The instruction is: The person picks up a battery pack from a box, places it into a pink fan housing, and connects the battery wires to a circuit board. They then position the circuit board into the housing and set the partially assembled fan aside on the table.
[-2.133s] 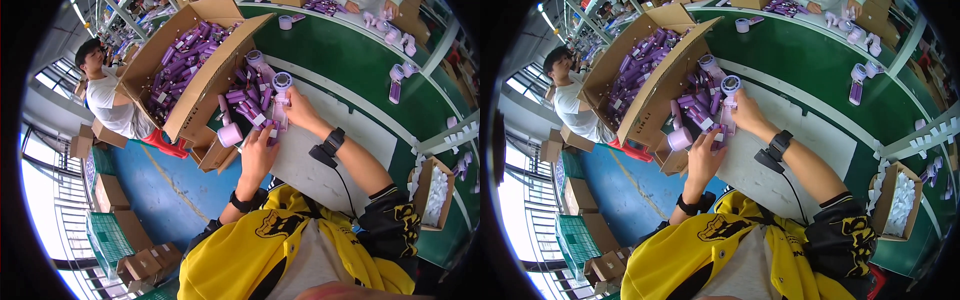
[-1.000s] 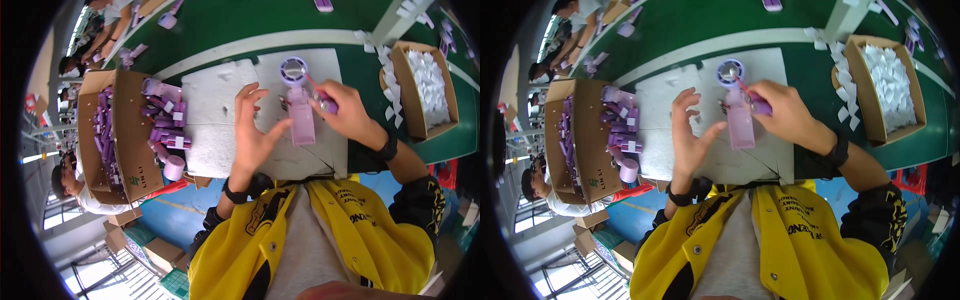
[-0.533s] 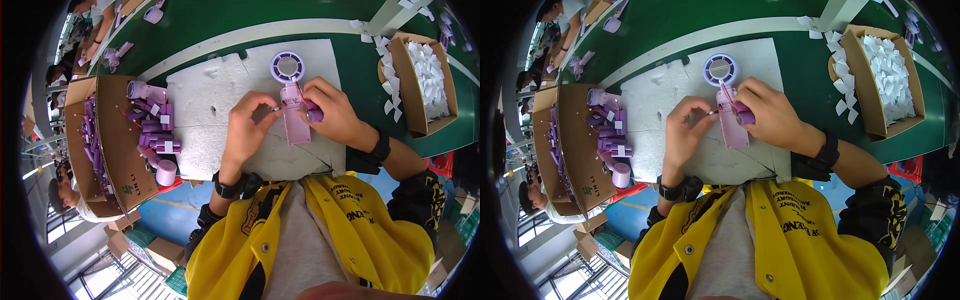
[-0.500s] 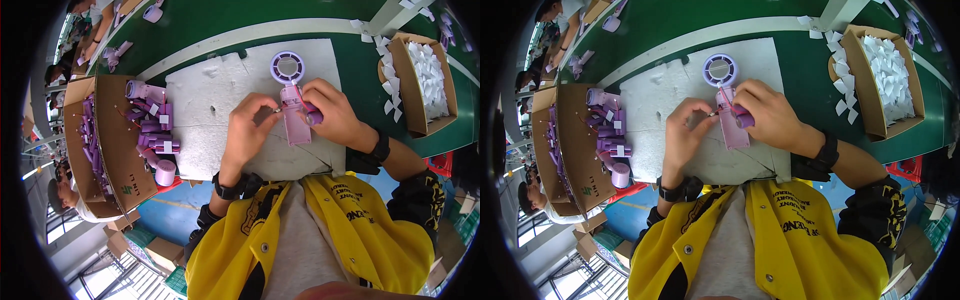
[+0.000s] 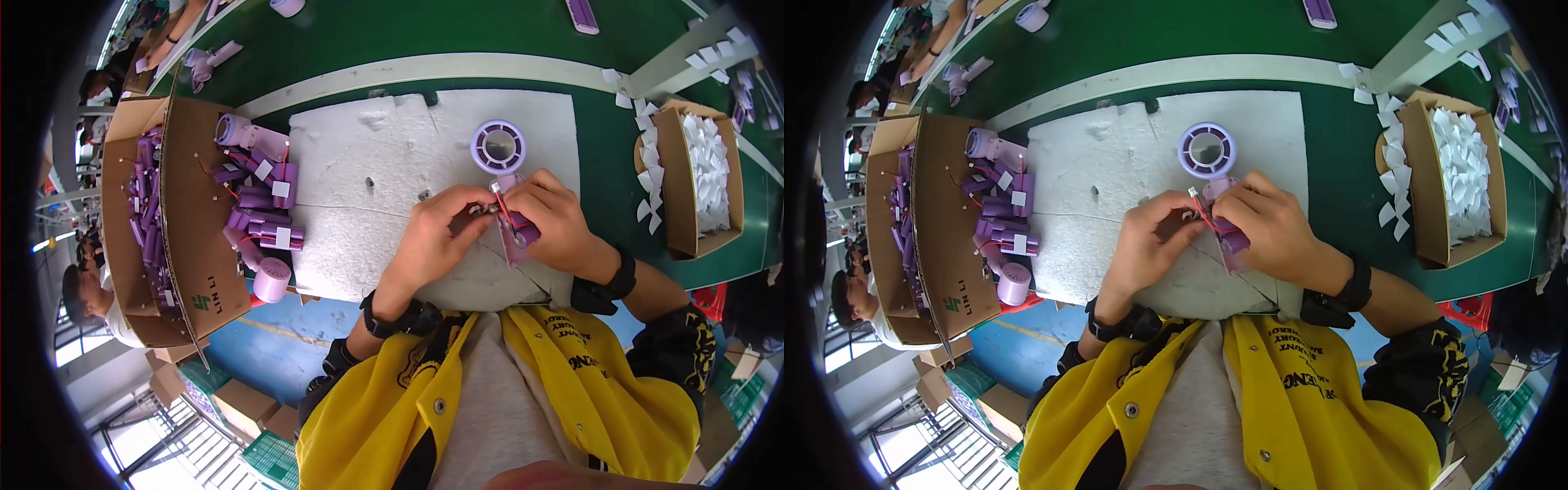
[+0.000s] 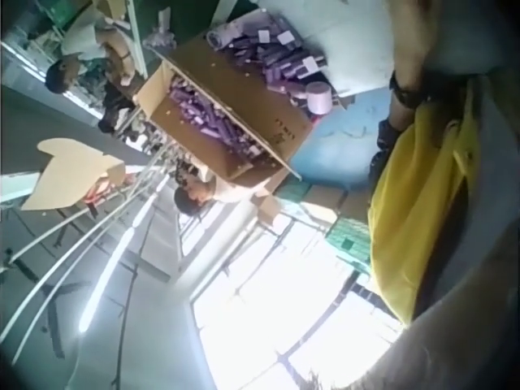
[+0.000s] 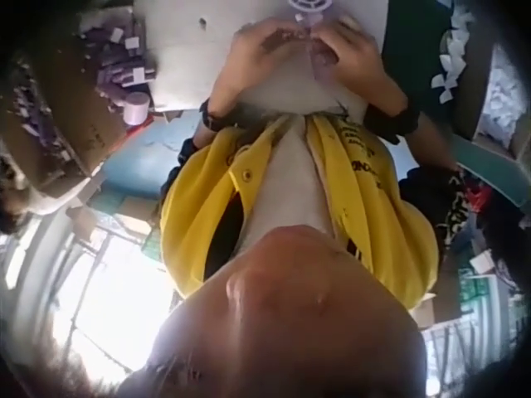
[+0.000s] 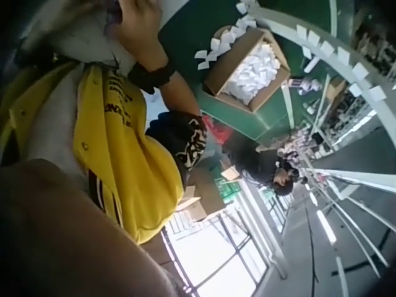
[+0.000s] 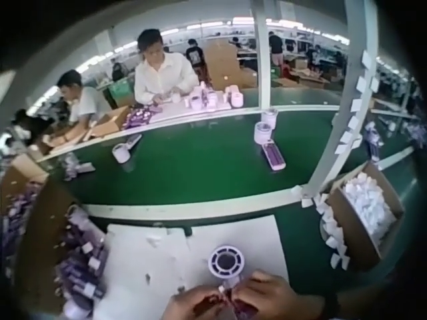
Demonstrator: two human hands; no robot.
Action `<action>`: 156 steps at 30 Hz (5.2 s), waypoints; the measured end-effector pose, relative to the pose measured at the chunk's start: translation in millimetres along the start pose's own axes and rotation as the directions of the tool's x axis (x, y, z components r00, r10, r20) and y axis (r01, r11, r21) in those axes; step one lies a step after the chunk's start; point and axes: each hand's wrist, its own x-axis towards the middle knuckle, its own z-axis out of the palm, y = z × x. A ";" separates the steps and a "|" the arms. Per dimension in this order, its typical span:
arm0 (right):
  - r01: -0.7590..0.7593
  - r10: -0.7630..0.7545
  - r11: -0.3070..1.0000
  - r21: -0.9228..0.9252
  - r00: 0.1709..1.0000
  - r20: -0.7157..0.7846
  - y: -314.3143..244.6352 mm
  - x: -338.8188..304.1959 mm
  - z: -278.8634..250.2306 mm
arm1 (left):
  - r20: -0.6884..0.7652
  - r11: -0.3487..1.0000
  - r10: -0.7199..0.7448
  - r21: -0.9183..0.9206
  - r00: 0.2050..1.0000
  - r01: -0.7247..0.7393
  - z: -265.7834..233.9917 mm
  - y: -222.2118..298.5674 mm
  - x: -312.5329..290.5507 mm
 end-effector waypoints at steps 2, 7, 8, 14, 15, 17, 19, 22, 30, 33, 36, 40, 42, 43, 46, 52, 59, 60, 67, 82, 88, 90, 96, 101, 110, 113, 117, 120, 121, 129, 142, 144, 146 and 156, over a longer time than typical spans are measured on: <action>-0.014 0.013 1.000 0.004 1.000 0.026 -2.5 -0.1 -1.4 | 0.016 0.996 -0.056 -0.066 0.998 0.057 0.4 4.5 -1.0; -0.025 0.027 0.999 -0.035 0.998 0.062 -6.5 2.0 -4.3 | 0.019 0.993 0.107 0.044 0.994 -0.107 -0.5 -7.4 -0.3; -0.007 0.010 0.999 -0.052 0.998 0.060 -6.4 2.0 -4.1 | -0.004 0.980 0.178 0.091 0.984 -0.177 0.0 -10.5 0.8; -0.006 0.007 1.000 -0.024 0.999 0.047 -7.3 3.9 -4.9 | 0.011 0.961 0.210 0.183 0.978 -0.208 -1.2 -15.9 -5.8; -0.053 0.052 0.998 0.027 0.998 0.039 -7.9 3.3 -4.7 | 0.022 0.962 0.208 0.178 0.978 -0.209 1.3 -15.1 -6.2; -0.145 0.143 0.980 0.138 0.989 0.026 -11.0 2.5 -2.4 | -0.033 0.989 0.143 0.049 0.989 -0.141 3.8 -9.8 -8.8; -0.129 0.134 0.974 0.185 0.991 -0.012 -10.8 3.2 0.9 | -0.046 0.995 0.102 -0.017 0.994 -0.103 5.2 -9.2 -9.7; -0.067 0.090 0.959 0.274 0.993 -0.073 -8.3 3.7 1.8 | -0.082 0.969 -0.011 -0.246 0.997 -0.010 5.7 -13.8 -7.6; -0.343 0.278 0.826 0.448 0.938 0.206 -9.6 7.5 -27.5 | 0.066 0.882 -0.162 -0.438 0.985 0.174 -3.5 -8.8 -16.0; -0.450 0.356 0.756 0.475 0.892 0.279 -9.8 8.1 -23.2 | 0.013 0.946 -0.053 -0.319 0.998 0.055 -1.8 -5.5 -13.2; -0.515 0.398 0.733 0.445 0.855 0.334 -11.7 10.1 -23.8 | 0.001 0.977 0.001 -0.215 1.000 -0.001 -2.9 -5.3 -11.8; -0.327 0.286 0.900 0.289 0.942 0.175 -15.2 9.5 -17.2 | 0.011 0.983 -0.026 -0.184 1.000 0.028 -2.1 -7.1 -11.8; -0.210 0.195 0.957 0.198 0.976 0.095 -16.2 9.1 -16.0 | -0.012 0.956 -0.069 -0.288 0.998 0.062 -0.5 -7.4 -12.2; -0.179 0.165 0.973 0.145 0.981 0.102 -16.2 8.6 -16.3 | -0.015 0.955 -0.071 -0.290 0.997 0.063 -0.4 -8.0 -12.2; -0.112 0.107 0.993 0.037 0.987 0.124 -14.9 7.3 -16.6 | 0.026 0.899 -0.069 -0.432 0.997 0.074 0.5 -10.2 -12.0; -0.204 0.171 0.960 0.193 0.970 0.175 -7.0 5.9 -16.6 | 0.051 0.855 -0.161 -0.491 0.986 0.165 -0.5 -2.4 -13.4; -0.161 0.126 0.971 0.177 0.973 0.195 -5.9 7.1 -18.6 | 0.056 0.839 -0.190 -0.509 0.980 0.192 -1.9 -7.3 -15.1; -0.162 0.129 0.972 0.170 0.973 0.192 -6.1 7.1 -17.9 | 0.036 0.834 -0.185 -0.523 0.982 0.176 -1.6 -7.5 -14.5; -0.126 0.097 0.982 0.140 0.975 0.202 -6.0 7.3 -18.1 | -0.027 0.851 -0.126 -0.516 0.992 0.094 1.0 -9.0 -14.6; -0.116 0.087 0.985 0.128 0.974 0.210 -5.5 7.3 -16.8 | -0.039 0.884 -0.117 -0.459 0.992 0.087 -0.8 -8.9 -16.1; -0.157 0.125 0.965 0.211 0.979 0.159 -5.0 6.7 -14.2 | -0.052 0.906 -0.073 -0.421 0.996 0.044 0.5 -7.1 -15.0; -0.164 0.132 0.960 0.225 0.980 0.151 -4.6 6.9 -14.2 | -0.046 0.904 -0.075 -0.424 0.996 0.049 0.6 -6.8 -14.6; -0.164 0.129 0.958 0.236 0.979 0.157 -2.8 7.9 -13.1 | -0.062 0.891 -0.041 -0.454 0.997 0.009 2.1 -9.4 -13.6; -0.122 0.093 0.974 0.191 0.984 0.154 -4.2 6.6 -12.9 | -0.061 0.884 -0.041 -0.467 0.997 0.008 3.3 -12.1 -13.8; -0.004 -0.008 0.998 0.067 0.984 0.179 -2.5 1.0 -10.9 | -0.073 0.928 -0.109 -0.365 0.991 0.076 4.6 -6.9 -12.9; -0.051 0.046 0.998 0.030 0.990 0.131 -6.6 3.4 -12.5 | -0.111 0.971 0.010 -0.237 0.994 -0.036 5.6 -4.0 -8.9; -0.190 0.190 0.982 0.016 0.982 0.003 -18.2 4.4 -6.6 | -0.133 0.990 0.135 -0.015 0.982 -0.139 5.5 -0.8 -6.8; -0.152 0.152 0.988 -0.014 0.988 -0.009 -19.3 10.1 -6.7 | -0.149 0.989 0.145 0.052 0.978 -0.138 7.0 -1.7 -7.9; -0.131 0.130 0.991 -0.029 0.991 -0.017 -18.7 11.1 -6.8 | -0.163 0.992 0.126 0.046 0.978 -0.120 7.5 -2.6 -8.2; -0.052 0.050 0.998 -0.030 0.997 -0.053 -12.2 11.8 -6.0 | -0.152 0.995 0.096 0.033 0.984 -0.092 4.7 -2.3 -10.1; -0.054 0.053 0.998 -0.042 0.998 -0.040 -10.9 11.9 -9.8 | -0.230 0.956 0.262 0.198 0.937 -0.218 10.9 -1.5 -4.5; -0.054 0.052 0.998 -0.045 0.997 -0.052 -11.4 13.9 -10.2 | -0.221 0.963 0.233 0.186 0.947 -0.193 9.9 1.6 -4.6; -0.056 0.053 0.997 -0.049 0.997 -0.052 -12.0 14.2 -10.1 | -0.197 0.974 0.185 0.167 0.963 -0.153 8.1 4.3 -4.6; -0.106 0.102 0.993 -0.049 0.992 -0.078 -13.8 12.6 -8.2 | -0.178 0.982 0.155 0.131 0.972 -0.133 6.6 3.4 -5.1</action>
